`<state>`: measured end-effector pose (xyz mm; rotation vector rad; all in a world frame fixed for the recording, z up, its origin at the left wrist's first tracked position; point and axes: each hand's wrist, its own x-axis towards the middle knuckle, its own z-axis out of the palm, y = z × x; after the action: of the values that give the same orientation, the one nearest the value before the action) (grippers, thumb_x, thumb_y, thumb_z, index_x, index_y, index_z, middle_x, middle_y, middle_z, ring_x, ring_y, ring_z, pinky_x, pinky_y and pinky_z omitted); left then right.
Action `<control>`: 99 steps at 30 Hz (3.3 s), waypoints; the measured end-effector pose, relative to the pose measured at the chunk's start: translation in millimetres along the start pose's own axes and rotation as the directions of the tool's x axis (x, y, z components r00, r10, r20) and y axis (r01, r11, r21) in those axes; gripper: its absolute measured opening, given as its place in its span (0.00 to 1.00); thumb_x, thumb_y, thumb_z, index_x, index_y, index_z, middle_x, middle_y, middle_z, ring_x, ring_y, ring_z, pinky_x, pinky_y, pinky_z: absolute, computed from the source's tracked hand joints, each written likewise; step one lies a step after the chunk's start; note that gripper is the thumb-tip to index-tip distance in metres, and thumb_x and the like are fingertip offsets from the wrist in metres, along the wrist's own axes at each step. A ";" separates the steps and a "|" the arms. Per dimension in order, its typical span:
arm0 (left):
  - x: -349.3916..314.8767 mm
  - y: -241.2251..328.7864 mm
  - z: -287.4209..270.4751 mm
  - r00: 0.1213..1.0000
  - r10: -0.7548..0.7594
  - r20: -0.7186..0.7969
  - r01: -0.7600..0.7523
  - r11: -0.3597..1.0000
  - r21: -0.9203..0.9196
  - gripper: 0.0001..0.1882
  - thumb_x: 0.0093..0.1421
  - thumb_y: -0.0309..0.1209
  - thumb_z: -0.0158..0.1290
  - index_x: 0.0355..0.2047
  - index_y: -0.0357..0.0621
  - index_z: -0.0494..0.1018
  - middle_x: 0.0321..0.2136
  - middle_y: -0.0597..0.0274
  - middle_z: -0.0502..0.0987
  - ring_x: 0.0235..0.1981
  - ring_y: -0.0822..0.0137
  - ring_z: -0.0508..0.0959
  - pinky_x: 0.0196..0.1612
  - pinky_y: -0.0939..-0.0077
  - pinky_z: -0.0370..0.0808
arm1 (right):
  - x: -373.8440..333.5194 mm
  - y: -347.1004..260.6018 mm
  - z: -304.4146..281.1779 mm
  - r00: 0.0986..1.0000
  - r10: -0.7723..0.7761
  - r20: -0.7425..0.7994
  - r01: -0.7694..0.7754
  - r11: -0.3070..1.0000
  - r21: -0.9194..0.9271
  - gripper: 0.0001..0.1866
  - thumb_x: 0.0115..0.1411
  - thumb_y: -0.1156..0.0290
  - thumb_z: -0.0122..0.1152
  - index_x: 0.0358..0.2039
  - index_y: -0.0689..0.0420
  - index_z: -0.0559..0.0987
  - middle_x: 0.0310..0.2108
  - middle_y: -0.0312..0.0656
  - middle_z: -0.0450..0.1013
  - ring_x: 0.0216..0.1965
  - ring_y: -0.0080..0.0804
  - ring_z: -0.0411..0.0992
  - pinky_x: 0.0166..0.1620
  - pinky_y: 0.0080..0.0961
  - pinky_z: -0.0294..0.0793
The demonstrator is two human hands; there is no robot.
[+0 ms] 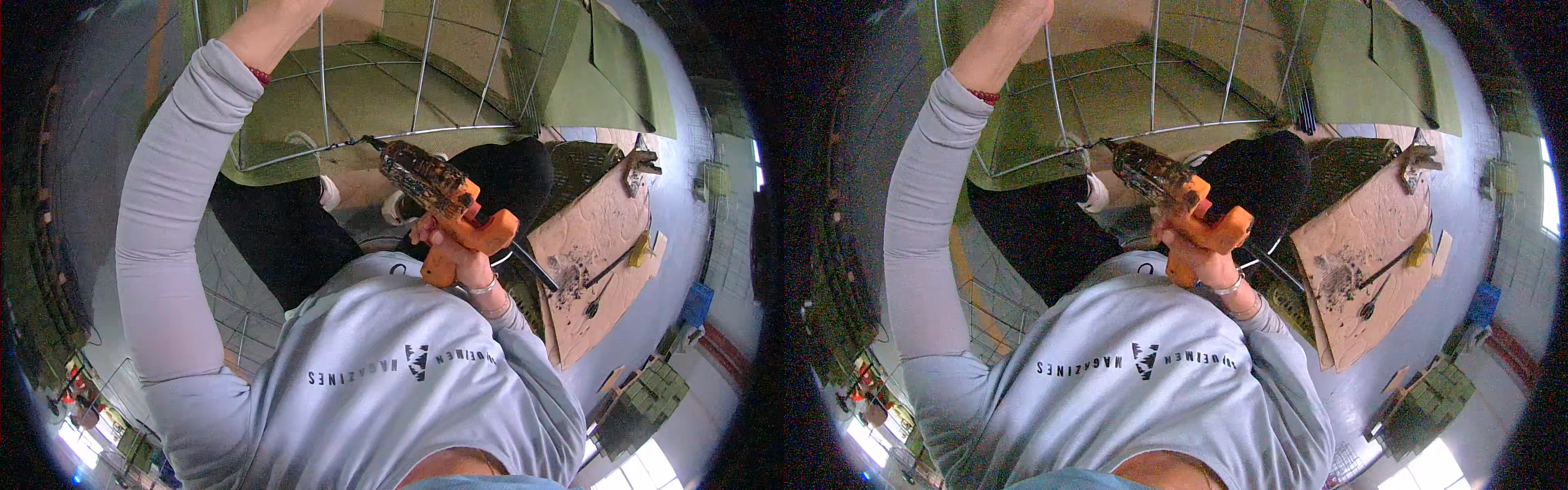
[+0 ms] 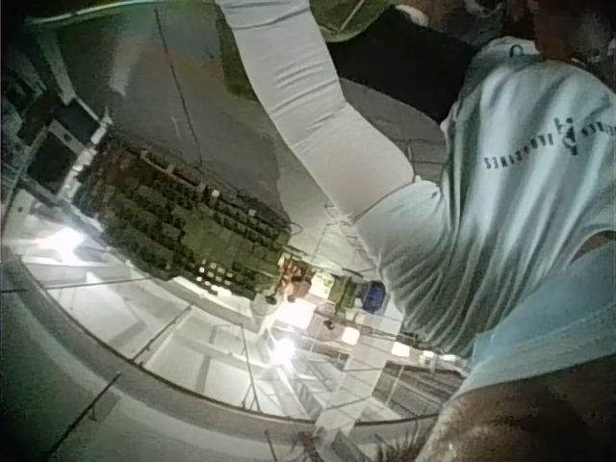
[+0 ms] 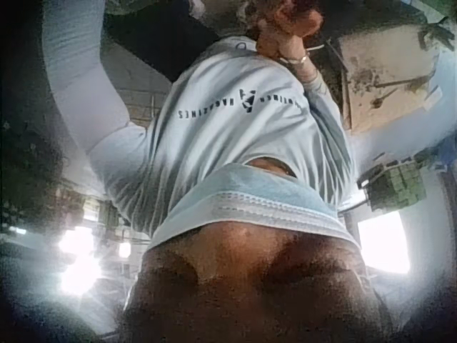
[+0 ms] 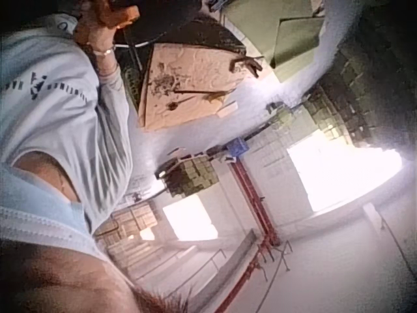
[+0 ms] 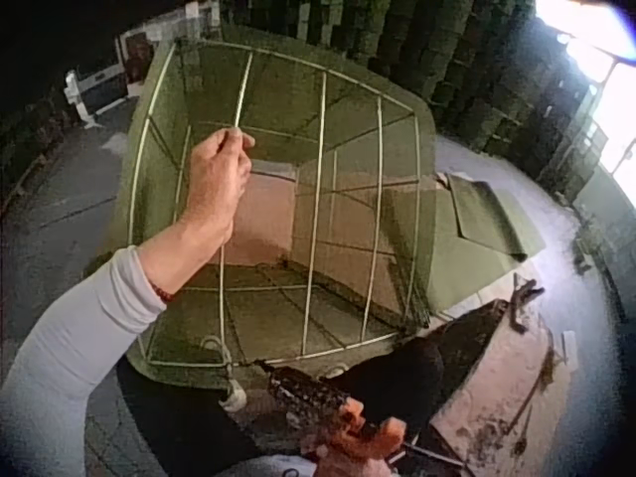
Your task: Gluing green foam sheets onto a wire frame using a hot glue gun.
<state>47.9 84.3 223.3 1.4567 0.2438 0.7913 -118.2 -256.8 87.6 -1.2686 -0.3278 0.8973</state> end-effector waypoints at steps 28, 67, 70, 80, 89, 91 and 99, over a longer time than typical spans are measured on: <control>-2.8 -1.2 9.2 1.000 0.012 -0.003 -0.012 1.000 0.021 0.14 0.70 0.36 0.41 0.32 0.41 0.69 0.15 0.74 0.61 0.14 0.81 0.58 0.16 0.85 0.53 | 10.1 0.3 19.3 0.988 0.025 0.152 0.000 0.987 -0.163 0.11 0.57 0.73 0.63 0.41 0.54 0.75 0.37 0.34 0.73 0.39 0.26 0.71 0.43 0.23 0.71; -5.6 -0.1 7.8 1.000 0.009 0.012 -0.009 1.000 0.024 0.14 0.70 0.37 0.41 0.31 0.42 0.69 0.15 0.75 0.59 0.13 0.82 0.57 0.15 0.86 0.52 | -15.8 5.5 -7.0 0.985 -0.052 -0.163 0.084 0.977 0.198 0.15 0.58 0.78 0.58 0.46 0.59 0.69 0.32 0.36 0.70 0.34 0.27 0.71 0.39 0.26 0.73; -6.7 0.4 9.3 1.000 0.007 0.019 -0.007 1.000 0.011 0.14 0.70 0.37 0.41 0.31 0.42 0.69 0.15 0.75 0.59 0.13 0.82 0.57 0.15 0.86 0.51 | -14.1 16.0 -1.9 0.991 -0.026 -0.131 0.051 0.980 0.193 0.15 0.59 0.77 0.59 0.46 0.59 0.71 0.34 0.35 0.71 0.36 0.26 0.71 0.41 0.26 0.73; -4.4 1.2 8.4 1.000 -0.001 0.001 0.001 1.000 0.020 0.14 0.70 0.37 0.41 0.32 0.42 0.69 0.15 0.75 0.59 0.13 0.82 0.56 0.15 0.86 0.51 | -20.5 30.8 -11.6 0.959 -0.035 -0.281 0.091 0.978 0.190 0.20 0.56 0.77 0.63 0.50 0.58 0.72 0.40 0.33 0.73 0.41 0.24 0.72 0.45 0.25 0.74; -1.3 0.7 3.7 1.000 0.001 -0.006 -0.001 1.000 0.020 0.14 0.70 0.38 0.41 0.32 0.43 0.69 0.14 0.76 0.58 0.12 0.82 0.55 0.15 0.86 0.50 | -24.3 -1.7 -8.8 0.925 -0.015 -0.381 0.119 0.961 0.251 0.17 0.58 0.70 0.59 0.45 0.62 0.69 0.27 0.39 0.66 0.31 0.33 0.67 0.37 0.32 0.70; -1.1 0.7 2.7 1.000 0.001 0.003 -0.001 1.000 0.012 0.14 0.70 0.38 0.40 0.32 0.43 0.69 0.14 0.76 0.58 0.12 0.83 0.55 0.15 0.86 0.50 | -22.9 -3.2 -7.8 0.913 -0.023 -0.407 0.128 0.964 0.233 0.17 0.58 0.70 0.59 0.45 0.61 0.69 0.27 0.39 0.67 0.31 0.32 0.68 0.37 0.32 0.70; 1.9 3.4 5.6 1.000 -0.014 0.012 0.014 1.000 0.000 0.14 0.70 0.38 0.40 0.32 0.43 0.69 0.14 0.76 0.58 0.12 0.83 0.55 0.15 0.86 0.50 | -17.4 -0.2 -6.2 0.939 -0.031 -0.341 0.101 0.977 0.190 0.18 0.57 0.66 0.61 0.44 0.61 0.70 0.26 0.38 0.67 0.30 0.31 0.68 0.36 0.28 0.69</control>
<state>51.5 80.8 227.9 1.4579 0.2447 0.7713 -125.0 -273.8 90.2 -1.1861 -0.0049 0.6234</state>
